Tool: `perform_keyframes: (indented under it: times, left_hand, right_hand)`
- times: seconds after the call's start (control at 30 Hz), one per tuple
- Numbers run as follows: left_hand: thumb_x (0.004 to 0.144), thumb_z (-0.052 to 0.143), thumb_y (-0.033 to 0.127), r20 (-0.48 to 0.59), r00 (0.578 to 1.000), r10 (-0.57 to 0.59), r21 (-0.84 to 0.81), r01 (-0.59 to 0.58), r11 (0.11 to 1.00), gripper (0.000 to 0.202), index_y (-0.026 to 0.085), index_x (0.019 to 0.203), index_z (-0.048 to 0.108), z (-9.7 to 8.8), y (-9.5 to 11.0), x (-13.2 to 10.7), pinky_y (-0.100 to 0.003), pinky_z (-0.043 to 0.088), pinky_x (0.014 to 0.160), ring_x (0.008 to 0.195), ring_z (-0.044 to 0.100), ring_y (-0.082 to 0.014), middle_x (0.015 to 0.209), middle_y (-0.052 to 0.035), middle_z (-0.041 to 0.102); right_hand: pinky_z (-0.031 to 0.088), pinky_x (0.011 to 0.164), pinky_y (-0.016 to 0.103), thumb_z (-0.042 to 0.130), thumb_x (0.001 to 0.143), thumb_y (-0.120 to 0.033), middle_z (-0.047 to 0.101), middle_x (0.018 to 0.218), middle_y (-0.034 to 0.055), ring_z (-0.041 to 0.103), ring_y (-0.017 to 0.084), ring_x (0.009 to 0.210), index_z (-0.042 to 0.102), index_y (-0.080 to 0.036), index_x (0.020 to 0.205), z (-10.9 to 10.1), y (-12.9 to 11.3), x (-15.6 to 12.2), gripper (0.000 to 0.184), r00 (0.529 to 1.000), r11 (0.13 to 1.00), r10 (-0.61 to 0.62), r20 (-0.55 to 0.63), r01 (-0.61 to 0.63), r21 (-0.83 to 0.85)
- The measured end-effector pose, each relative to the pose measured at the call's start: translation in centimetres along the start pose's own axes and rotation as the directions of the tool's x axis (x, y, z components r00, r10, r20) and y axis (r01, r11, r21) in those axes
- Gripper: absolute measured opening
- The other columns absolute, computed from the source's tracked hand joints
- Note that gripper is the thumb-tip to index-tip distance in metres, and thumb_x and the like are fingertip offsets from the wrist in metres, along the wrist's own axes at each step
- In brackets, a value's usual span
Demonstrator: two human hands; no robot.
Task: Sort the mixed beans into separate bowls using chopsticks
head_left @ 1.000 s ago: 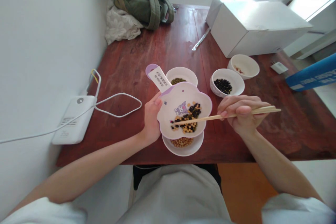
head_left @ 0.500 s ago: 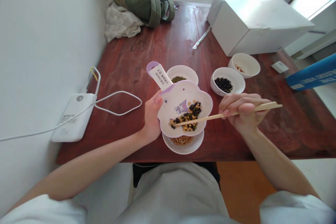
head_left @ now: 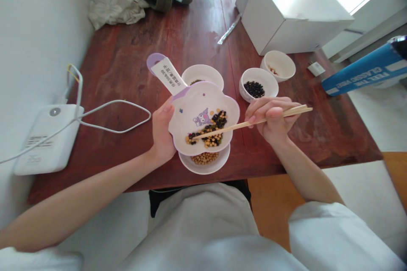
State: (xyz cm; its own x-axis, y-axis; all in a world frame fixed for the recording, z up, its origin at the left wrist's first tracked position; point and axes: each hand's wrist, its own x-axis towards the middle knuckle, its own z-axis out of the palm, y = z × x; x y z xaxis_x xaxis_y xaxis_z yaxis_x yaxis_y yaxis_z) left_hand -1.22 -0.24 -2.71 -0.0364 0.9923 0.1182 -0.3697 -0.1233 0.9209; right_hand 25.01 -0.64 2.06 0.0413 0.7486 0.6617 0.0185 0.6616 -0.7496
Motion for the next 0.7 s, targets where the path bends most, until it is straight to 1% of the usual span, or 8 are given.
perform_keyframes:
  times: [0.13,0.23,0.37,0.43,0.53,0.6,0.7]
  left_hand:
    - [0.111,0.067,0.068,0.034,0.999,0.036,0.001,-0.036,0.999,0.053,0.023,0.129,0.089,0.1,0.2,0.2,-0.041,0.060,0.114,0.127,0.078,-0.0324,0.127,-0.0043,0.090]
    - [0.109,0.065,0.074,0.062,0.997,0.043,0.064,-0.047,0.997,0.062,0.022,0.131,0.089,0.0,0.3,0.3,-0.043,0.060,0.115,0.127,0.079,-0.0340,0.131,-0.0072,0.089]
    - [0.107,0.063,0.079,0.031,0.999,0.008,0.105,-0.012,0.994,0.066,0.024,0.130,0.089,0.0,0.2,0.3,-0.044,0.060,0.117,0.130,0.078,-0.0359,0.131,-0.0068,0.089]
    - [0.107,0.064,0.078,0.021,1.000,0.005,0.089,-0.007,0.996,0.063,0.024,0.128,0.089,0.1,0.3,0.3,-0.044,0.060,0.117,0.130,0.077,-0.0361,0.129,-0.0059,0.090]
    - [0.107,0.067,0.074,0.024,1.000,0.008,0.039,-0.009,0.999,0.056,0.024,0.119,0.089,0.5,0.6,0.3,-0.043,0.062,0.113,0.125,0.079,-0.0341,0.121,-0.0053,0.090]
    - [0.106,0.069,0.071,0.018,1.000,0.015,0.043,-0.016,0.999,0.051,0.024,0.114,0.088,0.8,0.8,0.3,-0.043,0.062,0.113,0.124,0.080,-0.0336,0.114,-0.0051,0.090]
    - [0.105,0.070,0.070,-0.002,1.000,0.022,0.055,-0.022,0.998,0.049,0.024,0.109,0.087,1.2,1.1,0.3,-0.043,0.063,0.112,0.124,0.080,-0.0344,0.108,-0.0048,0.089]
  right_hand:
    - [0.043,0.039,0.029,0.078,0.109,-0.064,0.073,0.058,0.0031,0.062,0.016,0.042,0.087,-0.026,0.067,-0.2,0.3,0.0,0.057,0.999,1.000,0.029,0.040,-0.030,0.006]
    - [0.043,0.039,0.028,0.079,0.109,-0.062,0.076,0.061,0.0037,0.062,0.015,0.042,0.089,-0.026,0.071,-0.4,0.6,-0.1,0.054,0.998,0.999,0.030,0.057,-0.031,0.026]
    - [0.045,0.040,0.028,0.077,0.110,-0.062,0.077,0.063,0.0040,0.063,0.015,0.043,0.090,-0.026,0.072,-0.5,1.0,-0.1,0.054,0.995,0.998,0.052,0.085,-0.054,0.025]
    - [0.046,0.039,0.028,0.077,0.111,-0.061,0.077,0.062,0.0040,0.064,0.015,0.044,0.090,-0.026,0.073,-0.5,1.1,-0.1,0.053,0.995,0.998,0.048,0.091,-0.052,0.043]
    - [0.046,0.039,0.027,0.078,0.110,-0.061,0.076,0.061,0.0035,0.064,0.016,0.044,0.089,-0.026,0.071,-0.5,1.1,-0.1,0.053,0.995,0.997,0.058,0.084,-0.062,0.047]
    - [0.046,0.038,0.027,0.079,0.109,-0.063,0.075,0.061,0.0036,0.064,0.016,0.043,0.088,-0.026,0.070,-0.5,1.0,-0.1,0.055,0.993,0.995,0.084,0.083,-0.088,0.047]
    - [0.045,0.037,0.027,0.080,0.108,-0.064,0.076,0.062,0.0041,0.063,0.015,0.043,0.087,-0.025,0.069,-0.5,0.9,0.0,0.055,0.990,0.992,0.107,0.091,-0.113,0.062]
